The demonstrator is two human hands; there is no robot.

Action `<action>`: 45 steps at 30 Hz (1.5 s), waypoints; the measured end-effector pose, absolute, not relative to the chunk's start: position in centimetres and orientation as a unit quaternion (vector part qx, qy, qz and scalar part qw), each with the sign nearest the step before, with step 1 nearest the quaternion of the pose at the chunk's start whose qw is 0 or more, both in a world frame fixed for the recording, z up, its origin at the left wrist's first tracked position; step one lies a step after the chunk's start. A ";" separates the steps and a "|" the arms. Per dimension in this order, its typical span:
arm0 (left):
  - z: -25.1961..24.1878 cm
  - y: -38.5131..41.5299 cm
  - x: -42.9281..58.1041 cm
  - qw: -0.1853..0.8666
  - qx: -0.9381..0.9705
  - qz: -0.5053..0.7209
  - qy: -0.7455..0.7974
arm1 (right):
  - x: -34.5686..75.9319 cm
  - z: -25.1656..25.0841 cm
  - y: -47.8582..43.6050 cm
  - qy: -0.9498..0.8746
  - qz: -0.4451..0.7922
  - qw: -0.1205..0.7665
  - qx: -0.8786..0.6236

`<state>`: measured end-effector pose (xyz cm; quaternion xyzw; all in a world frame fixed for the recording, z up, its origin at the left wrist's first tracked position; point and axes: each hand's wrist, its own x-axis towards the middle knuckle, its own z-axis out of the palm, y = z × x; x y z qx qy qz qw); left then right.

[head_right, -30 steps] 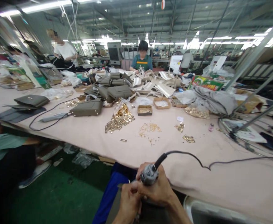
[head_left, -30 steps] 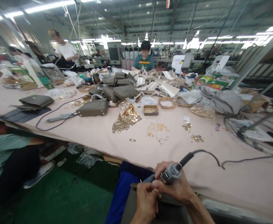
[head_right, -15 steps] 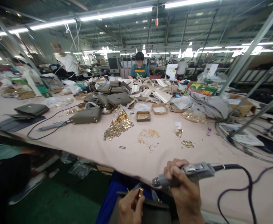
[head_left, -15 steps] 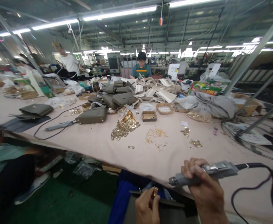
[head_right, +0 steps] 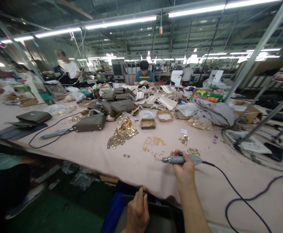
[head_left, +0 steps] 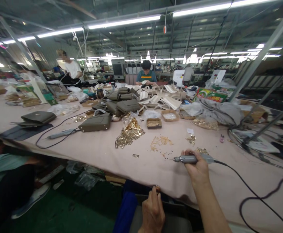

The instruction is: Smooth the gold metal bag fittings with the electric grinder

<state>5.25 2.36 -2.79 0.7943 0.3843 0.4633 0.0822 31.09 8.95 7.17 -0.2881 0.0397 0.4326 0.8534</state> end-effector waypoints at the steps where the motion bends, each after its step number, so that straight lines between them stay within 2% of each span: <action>1: -2.8 2.5 5.2 0.088 0.792 0.466 0.384 | 31.2 6.8 9.8 0.036 0.431 0.855 -0.287; 14: -3.6 3.3 4.9 0.109 0.786 0.472 0.384 | 31.6 3.2 17.2 -0.018 0.402 0.868 -0.290; 23: -5.4 3.2 4.7 0.226 0.747 0.495 0.381 | 31.5 1.5 17.3 -0.027 0.397 0.871 -0.286; 45: -4.2 3.2 4.5 0.224 0.744 0.499 0.384 | 30.8 1.6 17.7 -0.041 0.369 0.873 -0.317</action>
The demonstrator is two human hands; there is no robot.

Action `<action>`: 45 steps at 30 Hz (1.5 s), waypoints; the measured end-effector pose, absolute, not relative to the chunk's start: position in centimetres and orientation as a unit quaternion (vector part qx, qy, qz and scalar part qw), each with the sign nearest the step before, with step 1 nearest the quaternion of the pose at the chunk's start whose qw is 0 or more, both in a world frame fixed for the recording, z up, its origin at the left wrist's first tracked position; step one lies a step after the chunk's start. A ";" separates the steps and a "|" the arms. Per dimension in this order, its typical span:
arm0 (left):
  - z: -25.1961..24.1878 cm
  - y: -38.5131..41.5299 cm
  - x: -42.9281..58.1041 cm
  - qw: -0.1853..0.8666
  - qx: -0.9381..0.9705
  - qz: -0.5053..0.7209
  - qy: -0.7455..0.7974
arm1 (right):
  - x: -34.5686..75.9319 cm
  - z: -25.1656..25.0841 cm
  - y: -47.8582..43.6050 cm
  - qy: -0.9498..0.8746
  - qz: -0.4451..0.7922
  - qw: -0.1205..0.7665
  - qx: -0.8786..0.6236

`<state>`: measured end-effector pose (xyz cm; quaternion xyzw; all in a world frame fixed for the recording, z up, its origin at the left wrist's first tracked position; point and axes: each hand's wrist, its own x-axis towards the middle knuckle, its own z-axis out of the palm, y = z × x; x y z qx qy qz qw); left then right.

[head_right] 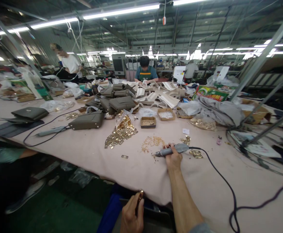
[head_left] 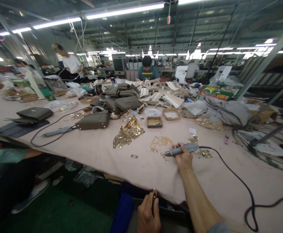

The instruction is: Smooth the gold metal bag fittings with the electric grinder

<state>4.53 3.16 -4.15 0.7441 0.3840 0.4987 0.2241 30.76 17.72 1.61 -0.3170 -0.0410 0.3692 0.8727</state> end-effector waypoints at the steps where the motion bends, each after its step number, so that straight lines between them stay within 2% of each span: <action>1: -4.2 3.1 4.5 0.228 0.743 0.499 0.384 | 30.7 1.6 17.7 -0.041 0.368 0.873 -0.318; 20: -3.2 3.0 4.3 0.265 0.725 0.504 0.386 | 30.5 1.7 17.6 -0.049 0.363 0.872 -0.325; 23: -3.0 2.9 4.2 0.323 0.692 0.500 0.408 | 30.8 1.6 17.4 -0.045 0.373 0.871 -0.316; 28: -3.4 3.1 3.8 0.553 0.578 0.410 0.438 | 31.1 1.5 17.0 -0.039 0.390 0.868 -0.305; 31: -3.4 3.5 3.6 0.631 0.515 0.395 0.425 | 31.1 1.7 16.6 -0.042 0.400 0.865 -0.301; 37: -0.1 3.6 3.9 0.663 0.474 0.394 0.424 | 30.8 2.8 14.0 -0.055 0.405 0.858 -0.310; 45: 3.2 3.8 7.1 0.674 0.434 0.401 0.444 | 31.5 3.3 10.2 -0.050 0.343 0.870 -0.349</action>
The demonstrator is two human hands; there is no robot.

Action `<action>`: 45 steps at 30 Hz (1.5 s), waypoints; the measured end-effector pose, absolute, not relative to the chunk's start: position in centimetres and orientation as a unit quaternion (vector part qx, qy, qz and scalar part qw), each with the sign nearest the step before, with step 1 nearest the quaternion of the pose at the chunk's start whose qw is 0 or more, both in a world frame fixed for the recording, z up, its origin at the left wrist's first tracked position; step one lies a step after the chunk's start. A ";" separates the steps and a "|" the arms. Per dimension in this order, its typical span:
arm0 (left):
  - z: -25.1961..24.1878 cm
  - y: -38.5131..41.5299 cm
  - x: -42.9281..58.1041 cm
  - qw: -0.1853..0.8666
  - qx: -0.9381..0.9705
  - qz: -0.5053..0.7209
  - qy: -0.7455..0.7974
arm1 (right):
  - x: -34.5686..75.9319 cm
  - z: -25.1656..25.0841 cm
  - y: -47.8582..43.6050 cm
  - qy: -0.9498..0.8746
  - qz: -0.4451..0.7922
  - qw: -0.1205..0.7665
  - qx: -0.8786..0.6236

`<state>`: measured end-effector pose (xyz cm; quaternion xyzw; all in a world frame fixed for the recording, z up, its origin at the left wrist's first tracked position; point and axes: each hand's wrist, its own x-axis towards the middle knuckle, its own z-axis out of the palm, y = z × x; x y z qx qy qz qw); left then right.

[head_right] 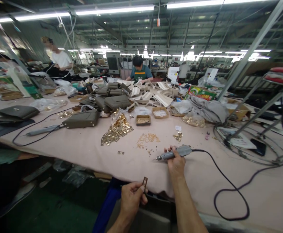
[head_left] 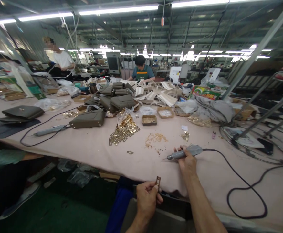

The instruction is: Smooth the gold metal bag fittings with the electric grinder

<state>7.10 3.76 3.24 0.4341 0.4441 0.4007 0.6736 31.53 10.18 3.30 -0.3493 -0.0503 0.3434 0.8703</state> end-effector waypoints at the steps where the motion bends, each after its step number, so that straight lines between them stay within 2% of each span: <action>1: 3.1 3.8 7.4 0.677 0.432 0.398 0.444 | 31.8 3.1 9.9 -0.044 0.343 0.870 -0.352; 13: 1.4 4.1 8.5 0.671 0.417 0.394 0.469 | 32.4 1.8 9.3 0.000 0.336 0.871 -0.359; 22: 2.2 4.5 8.9 0.679 0.412 0.363 0.487 | 29.9 5.3 6.6 -0.043 0.353 0.864 -0.356; 30: 1.2 5.0 9.6 0.697 0.386 0.347 0.494 | 25.1 9.4 3.8 -0.176 0.360 0.829 -0.390; 45: 2.6 5.4 9.6 0.717 0.360 0.332 0.497 | 23.2 8.5 3.7 -0.220 0.372 0.798 -0.420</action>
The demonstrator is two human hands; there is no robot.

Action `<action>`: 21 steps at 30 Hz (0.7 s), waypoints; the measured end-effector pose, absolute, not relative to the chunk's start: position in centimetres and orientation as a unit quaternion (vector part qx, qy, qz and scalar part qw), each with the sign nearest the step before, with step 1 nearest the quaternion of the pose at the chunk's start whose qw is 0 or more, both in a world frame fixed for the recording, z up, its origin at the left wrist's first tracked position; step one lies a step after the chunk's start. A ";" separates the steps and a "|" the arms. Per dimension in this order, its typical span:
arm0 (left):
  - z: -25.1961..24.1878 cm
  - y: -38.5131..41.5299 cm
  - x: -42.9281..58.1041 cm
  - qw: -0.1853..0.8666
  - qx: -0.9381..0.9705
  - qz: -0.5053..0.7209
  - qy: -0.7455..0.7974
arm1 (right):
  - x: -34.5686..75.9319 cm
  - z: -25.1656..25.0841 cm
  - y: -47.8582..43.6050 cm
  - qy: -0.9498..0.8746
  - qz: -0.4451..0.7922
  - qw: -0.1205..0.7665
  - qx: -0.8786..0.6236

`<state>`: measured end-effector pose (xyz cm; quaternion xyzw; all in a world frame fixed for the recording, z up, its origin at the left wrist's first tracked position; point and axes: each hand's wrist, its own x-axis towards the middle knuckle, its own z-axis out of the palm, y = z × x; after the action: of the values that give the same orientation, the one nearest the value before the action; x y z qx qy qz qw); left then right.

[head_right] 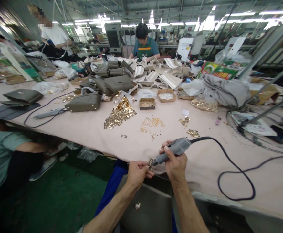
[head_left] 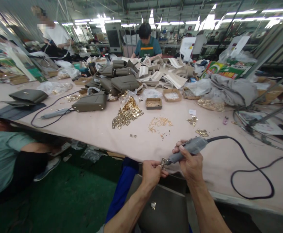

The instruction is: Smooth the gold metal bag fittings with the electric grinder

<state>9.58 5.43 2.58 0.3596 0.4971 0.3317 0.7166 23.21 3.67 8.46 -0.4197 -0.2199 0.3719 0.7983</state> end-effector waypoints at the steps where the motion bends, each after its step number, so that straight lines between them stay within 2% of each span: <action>1: 2.6 5.4 9.6 0.716 0.359 0.331 0.498 | 23.2 8.4 3.7 -0.221 0.371 0.798 -0.420; 12: 3.1 5.4 9.7 0.706 0.364 0.328 0.511 | 22.7 8.7 3.3 -0.291 0.367 0.773 -0.428; 21: 3.2 5.5 9.6 0.702 0.380 0.324 0.507 | 22.2 8.9 3.7 -0.412 0.384 0.692 -0.451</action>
<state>9.65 5.48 3.19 0.3804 0.5073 0.3240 0.7021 22.16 3.70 8.89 -0.4510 -0.4119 0.3844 0.6922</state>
